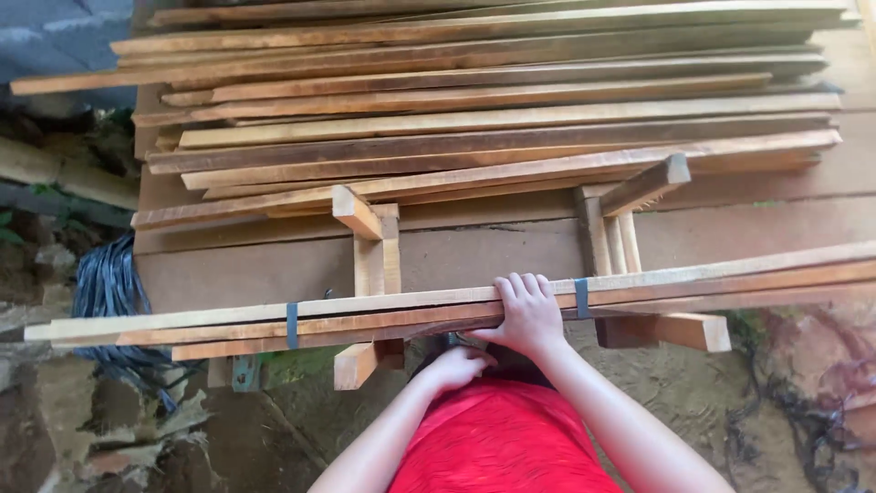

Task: The person aligns several thin wooden planks on a wooden rack and secures them by wrapping and tying black straps around the stack. The person repeats this process for multiple bundles, adjusting the wood and tightening the straps by hand.

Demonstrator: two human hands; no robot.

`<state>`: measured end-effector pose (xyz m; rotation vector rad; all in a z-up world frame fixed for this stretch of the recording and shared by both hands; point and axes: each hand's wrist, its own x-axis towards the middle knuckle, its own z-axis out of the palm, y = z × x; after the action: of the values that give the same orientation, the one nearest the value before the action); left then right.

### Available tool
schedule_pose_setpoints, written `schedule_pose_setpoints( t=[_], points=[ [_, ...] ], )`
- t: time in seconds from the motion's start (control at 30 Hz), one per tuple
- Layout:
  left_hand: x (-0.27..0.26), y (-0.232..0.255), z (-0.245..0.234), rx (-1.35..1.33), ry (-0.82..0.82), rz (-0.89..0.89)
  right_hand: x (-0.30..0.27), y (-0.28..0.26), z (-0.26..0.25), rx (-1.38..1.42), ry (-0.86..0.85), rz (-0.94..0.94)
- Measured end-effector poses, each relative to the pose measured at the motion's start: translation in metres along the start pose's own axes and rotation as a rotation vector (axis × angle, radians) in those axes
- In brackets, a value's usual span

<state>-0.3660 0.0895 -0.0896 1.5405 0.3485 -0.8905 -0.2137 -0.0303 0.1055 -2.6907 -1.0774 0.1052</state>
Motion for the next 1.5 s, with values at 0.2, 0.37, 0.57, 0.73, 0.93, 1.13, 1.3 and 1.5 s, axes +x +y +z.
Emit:
schedule_pose_setpoints(
  t=[0.2,0.37,0.57,0.73,0.93,1.13,1.3,1.5],
  points=[
    [-0.070,0.154,-0.037,-0.199,-0.484,0.203,-0.015,0.017,0.007,0.263,0.233,-0.103],
    [-0.017,0.243,-0.047,-0.207,-0.396,0.261,-0.078,0.068,0.031,1.042,0.406,0.280],
    [0.157,0.261,-0.007,0.216,-0.107,0.275,-0.149,0.162,0.113,1.401,0.243,0.938],
    [0.215,0.254,0.052,0.566,-0.270,-0.012,-0.133,0.179,0.097,1.542,0.067,1.160],
    [0.188,0.266,0.053,0.508,-0.237,-0.221,-0.117,0.179,0.081,1.888,0.032,1.353],
    [0.191,0.258,0.053,0.467,-0.308,-0.211,-0.116,0.185,0.092,1.993,-0.065,1.233],
    [0.194,0.257,0.040,0.558,-0.284,-0.210,-0.102,0.182,0.075,2.058,-0.072,1.193],
    [0.140,0.283,0.054,0.529,-0.142,0.026,-0.105,0.176,0.053,1.892,-0.117,1.243]
  ],
)
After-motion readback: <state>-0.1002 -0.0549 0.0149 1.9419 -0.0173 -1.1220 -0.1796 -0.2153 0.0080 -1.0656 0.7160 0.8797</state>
